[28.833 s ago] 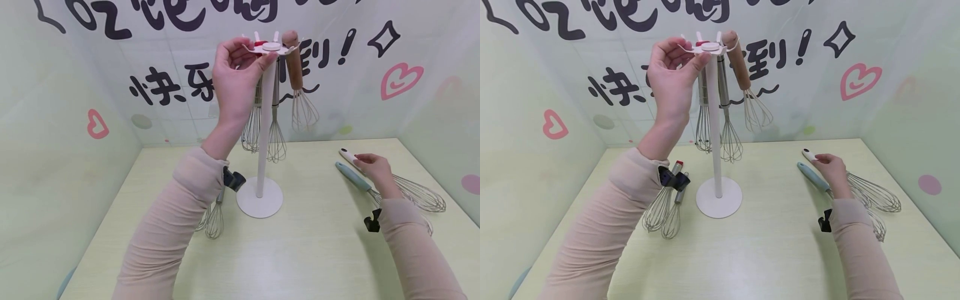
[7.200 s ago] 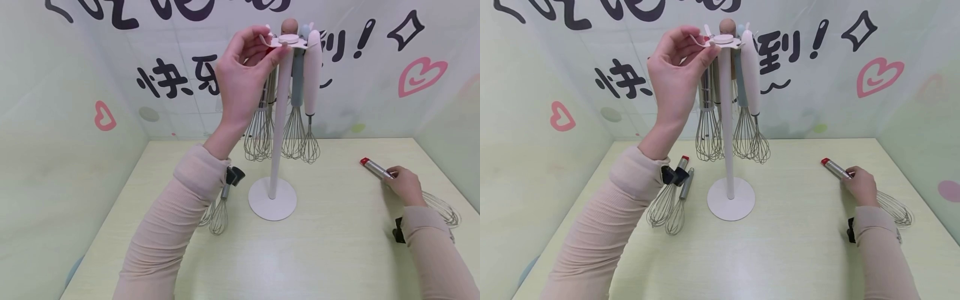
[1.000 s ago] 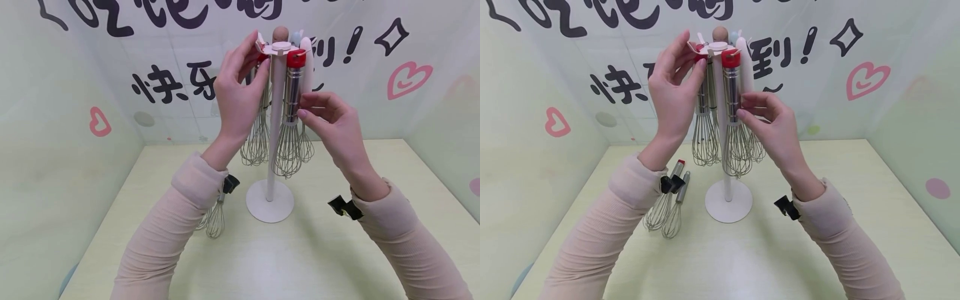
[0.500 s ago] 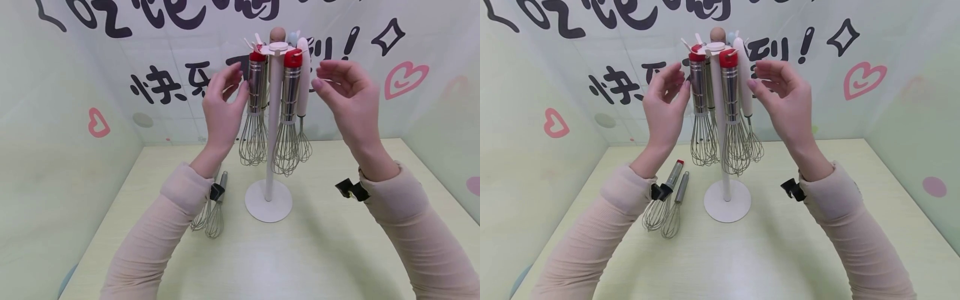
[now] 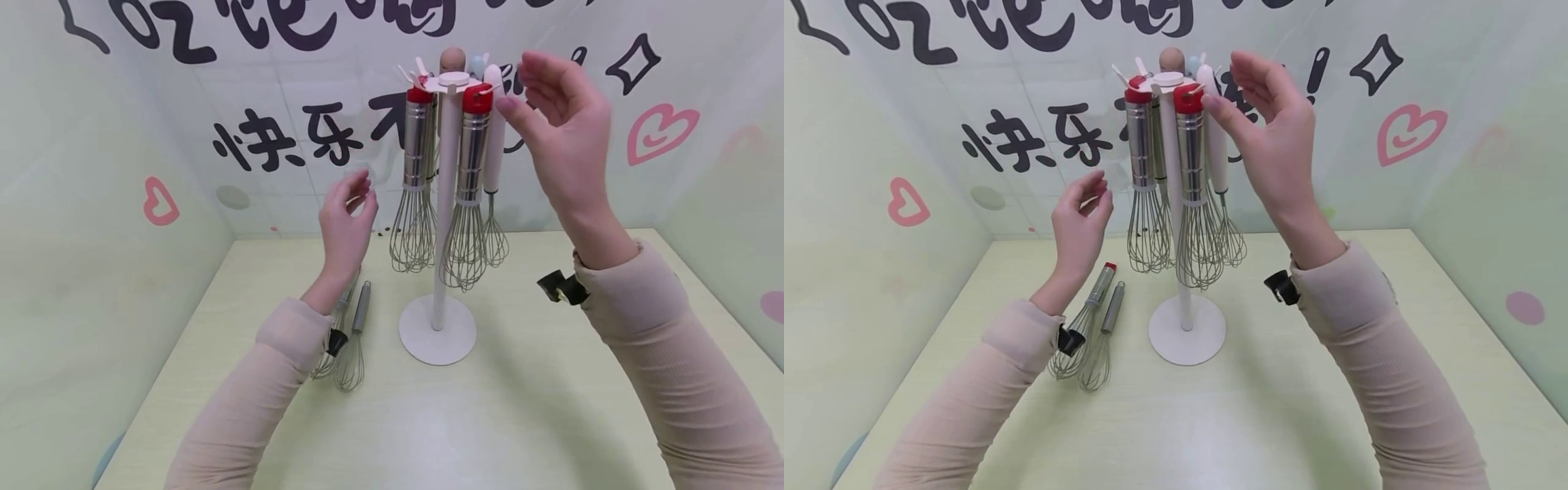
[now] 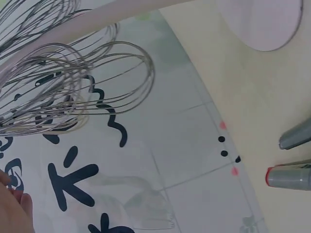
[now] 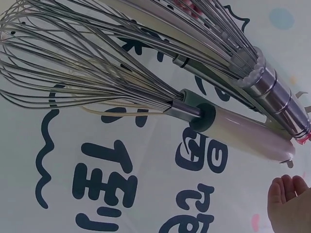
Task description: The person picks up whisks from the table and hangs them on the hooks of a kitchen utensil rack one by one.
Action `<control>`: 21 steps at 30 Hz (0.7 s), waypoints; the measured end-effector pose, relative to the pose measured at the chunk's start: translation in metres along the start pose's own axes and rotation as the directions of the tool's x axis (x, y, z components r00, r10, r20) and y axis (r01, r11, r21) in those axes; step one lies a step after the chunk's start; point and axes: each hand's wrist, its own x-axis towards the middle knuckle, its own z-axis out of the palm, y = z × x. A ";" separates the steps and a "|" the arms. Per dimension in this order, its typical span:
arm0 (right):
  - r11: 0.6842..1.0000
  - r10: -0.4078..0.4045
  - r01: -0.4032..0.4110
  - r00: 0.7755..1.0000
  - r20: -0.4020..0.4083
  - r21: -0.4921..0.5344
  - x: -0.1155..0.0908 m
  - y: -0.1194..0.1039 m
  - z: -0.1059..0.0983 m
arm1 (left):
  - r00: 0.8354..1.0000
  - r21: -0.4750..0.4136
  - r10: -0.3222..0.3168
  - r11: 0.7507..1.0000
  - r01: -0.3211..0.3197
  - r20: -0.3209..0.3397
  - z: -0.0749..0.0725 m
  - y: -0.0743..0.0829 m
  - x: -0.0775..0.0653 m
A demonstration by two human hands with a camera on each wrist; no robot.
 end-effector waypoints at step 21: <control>0.981 0.095 -0.103 0.994 0.057 0.162 0.007 -0.001 0.010 | 0.942 0.252 -0.304 0.931 0.262 0.141 -0.042 -0.074 -0.022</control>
